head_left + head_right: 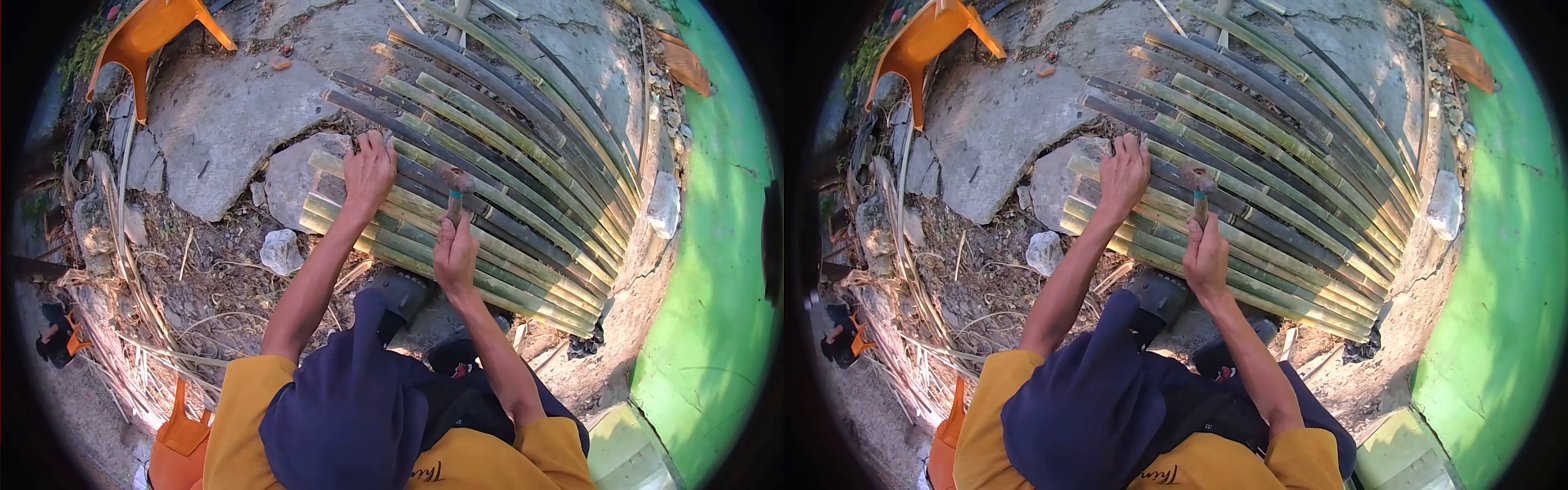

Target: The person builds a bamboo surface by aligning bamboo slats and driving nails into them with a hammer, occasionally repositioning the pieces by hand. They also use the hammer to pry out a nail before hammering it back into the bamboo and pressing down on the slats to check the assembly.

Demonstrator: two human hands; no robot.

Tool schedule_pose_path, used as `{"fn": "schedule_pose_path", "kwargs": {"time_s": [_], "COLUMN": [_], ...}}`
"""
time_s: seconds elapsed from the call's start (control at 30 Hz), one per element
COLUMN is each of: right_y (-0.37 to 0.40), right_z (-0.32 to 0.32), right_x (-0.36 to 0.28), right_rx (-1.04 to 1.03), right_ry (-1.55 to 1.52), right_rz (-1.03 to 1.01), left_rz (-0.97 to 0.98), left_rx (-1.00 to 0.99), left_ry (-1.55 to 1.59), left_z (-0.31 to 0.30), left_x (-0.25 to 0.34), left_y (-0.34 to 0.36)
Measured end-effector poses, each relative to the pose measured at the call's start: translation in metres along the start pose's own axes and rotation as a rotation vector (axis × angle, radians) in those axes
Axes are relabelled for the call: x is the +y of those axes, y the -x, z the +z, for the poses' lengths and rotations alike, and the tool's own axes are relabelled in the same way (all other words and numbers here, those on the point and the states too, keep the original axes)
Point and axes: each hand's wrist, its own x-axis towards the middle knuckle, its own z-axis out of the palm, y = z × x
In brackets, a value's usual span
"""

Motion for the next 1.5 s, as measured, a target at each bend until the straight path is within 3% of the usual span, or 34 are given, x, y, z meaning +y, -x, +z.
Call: {"fn": "schedule_pose_path", "kwargs": {"time_s": [0.07,0.3,0.37,0.43,0.53,0.63,0.7,0.73,0.77,0.83,0.93,1.07,1.17,1.27,1.33,1.43,1.47,1.5], "right_y": [0.0,0.007,0.008,-0.001,-0.001,0.004,0.006,0.004,0.001,-0.006,-0.001,0.003,-0.003,-0.007,-0.005,-0.004,-0.006,-0.01], "right_z": [0.007,0.013,0.024,0.024,0.016,0.01,0.018,0.024,0.026,0.027,0.015,0.024,0.033,0.016,0.005,0.015,0.028,0.031], "right_x": [0.005,-0.014,0.001,0.006,-0.004,-0.017,-0.008,0.002,0.011,0.015,-0.001,0.006,0.025,0.011,-0.007,-0.012,0.013,0.016], "right_rx": [-0.065,-0.019,0.077,-0.03,-0.028,0.108,0.231,0.165,0.168,-0.023,0.045,0.156,0.0,-0.03,0.1,0.232,0.086,0.091], "right_ry": [0.037,-0.116,-0.023,0.08,0.001,-0.248,-0.175,0.027,0.029,0.138,-0.002,-0.098,0.158,0.059,-0.143,-0.044,0.088,0.088], "right_rz": [0.095,0.13,-0.025,0.001,0.099,0.126,-0.021,-0.052,-0.054,0.008,0.135,0.056,0.014,0.099,0.167,0.043,0.059,0.051], "left_rz": [-0.009,-0.016,-0.002,-0.029,-0.002,0.0,-0.004,-0.004,-0.002,0.008,-0.01,-0.019,-0.006,0.001,-0.012,-0.015,-0.011,-0.007], "left_rx": [-0.013,-0.036,-0.022,-0.036,-0.018,-0.025,-0.022,-0.023,-0.019,-0.022,-0.033,-0.034,-0.017,-0.01,-0.017,-0.004,0.009,0.017], "left_ry": [-0.003,0.002,0.006,0.009,0.019,0.047,0.042,0.041,0.041,0.033,0.018,0.02,0.029,0.009,0.013,0.027,0.033,0.035], "left_z": [0.0,-0.002,-0.001,-0.001,0.001,0.003,0.002,0.002,0.001,0.004,0.005,0.004,0.003,0.005,0.005,0.005,0.004,0.004], "left_x": [-0.001,-0.001,0.0,0.0,-0.002,-0.004,-0.004,-0.003,-0.002,-0.004,-0.003,-0.003,-0.004,-0.004,-0.005,-0.004,-0.002,-0.002], "left_y": [-0.001,0.001,-0.001,-0.002,-0.001,0.001,-0.001,0.001,0.0,-0.002,0.002,0.0,-0.001,0.0,0.0,0.0,0.0,-0.002]}}
